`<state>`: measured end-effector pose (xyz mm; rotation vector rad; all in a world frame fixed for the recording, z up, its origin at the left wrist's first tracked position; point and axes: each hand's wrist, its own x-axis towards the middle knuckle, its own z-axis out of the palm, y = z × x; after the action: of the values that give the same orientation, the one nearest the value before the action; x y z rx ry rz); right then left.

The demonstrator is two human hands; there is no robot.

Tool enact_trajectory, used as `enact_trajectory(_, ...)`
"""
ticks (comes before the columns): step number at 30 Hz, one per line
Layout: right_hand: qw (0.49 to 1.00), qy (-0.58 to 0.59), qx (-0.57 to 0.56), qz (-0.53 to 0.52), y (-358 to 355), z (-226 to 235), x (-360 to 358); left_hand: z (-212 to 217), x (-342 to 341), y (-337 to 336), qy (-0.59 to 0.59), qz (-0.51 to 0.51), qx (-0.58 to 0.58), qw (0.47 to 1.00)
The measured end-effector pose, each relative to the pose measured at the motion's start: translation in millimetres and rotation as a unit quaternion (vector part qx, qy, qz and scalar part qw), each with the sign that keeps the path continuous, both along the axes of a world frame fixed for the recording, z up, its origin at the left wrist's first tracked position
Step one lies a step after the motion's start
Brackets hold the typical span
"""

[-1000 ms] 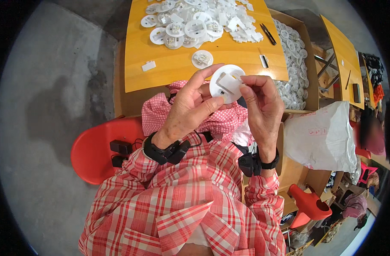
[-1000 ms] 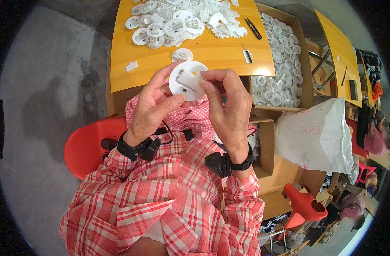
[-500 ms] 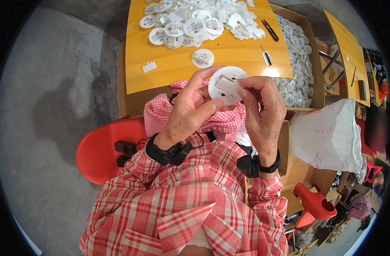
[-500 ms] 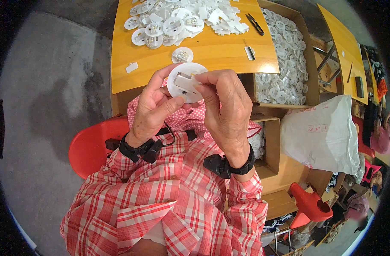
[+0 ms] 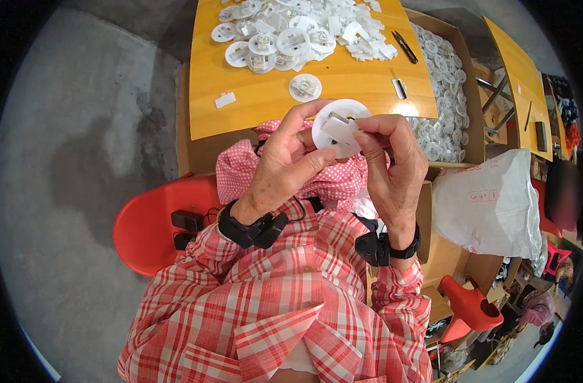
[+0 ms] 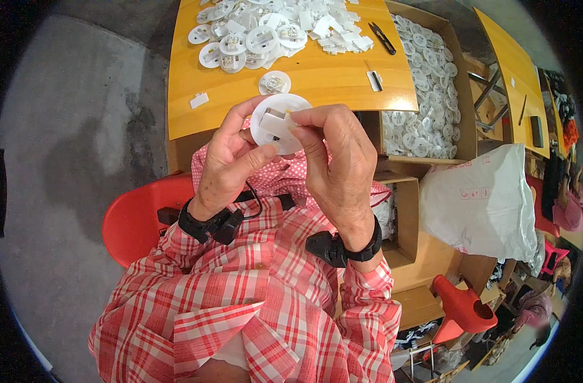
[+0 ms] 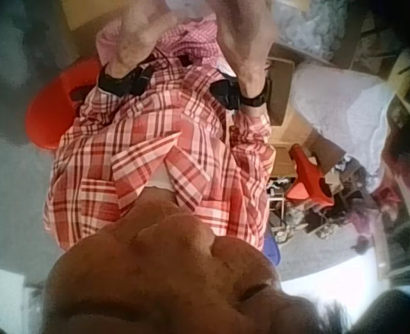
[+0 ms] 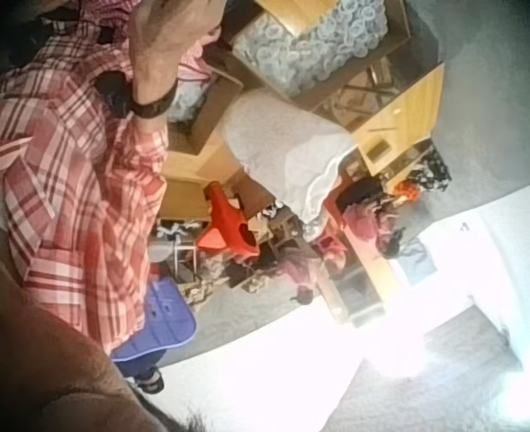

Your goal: The recorder is manually assembling small white plastic components into a circular base at a factory workbench.

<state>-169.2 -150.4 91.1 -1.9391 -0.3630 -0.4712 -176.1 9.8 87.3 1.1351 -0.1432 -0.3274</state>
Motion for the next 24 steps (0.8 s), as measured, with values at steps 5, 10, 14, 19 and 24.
enact_trajectory(5, 1.0, -0.029, -0.011, -0.001, 0.1, 1.6, 0.9, 0.6, -1.1, 1.1, 0.005, -0.003, -0.008, 1.0)
enact_trajectory(10, 0.999, -0.025, -0.022, -0.002, -1.3, 1.2, 0.8, 0.4, -1.2, 2.7, -0.011, -0.012, 0.002, 1.0)
enact_trajectory(14, 0.999, -0.038, -0.031, -0.005, -0.4, -2.4, 1.7, 0.8, -1.7, 4.1, -0.011, -0.01, 0.009, 1.0)
enact_trajectory(19, 0.992, -0.071, -0.101, -0.034, -1.5, -7.9, -0.3, 1.8, -3.6, 2.7, 0.006, -0.001, -0.009, 1.0)
enact_trajectory(24, 0.969, -0.146, -0.19, -0.067, -0.4, -17.4, -7.3, -3.9, -4.8, -2.4, -0.009, 0.024, -0.008, 1.0)
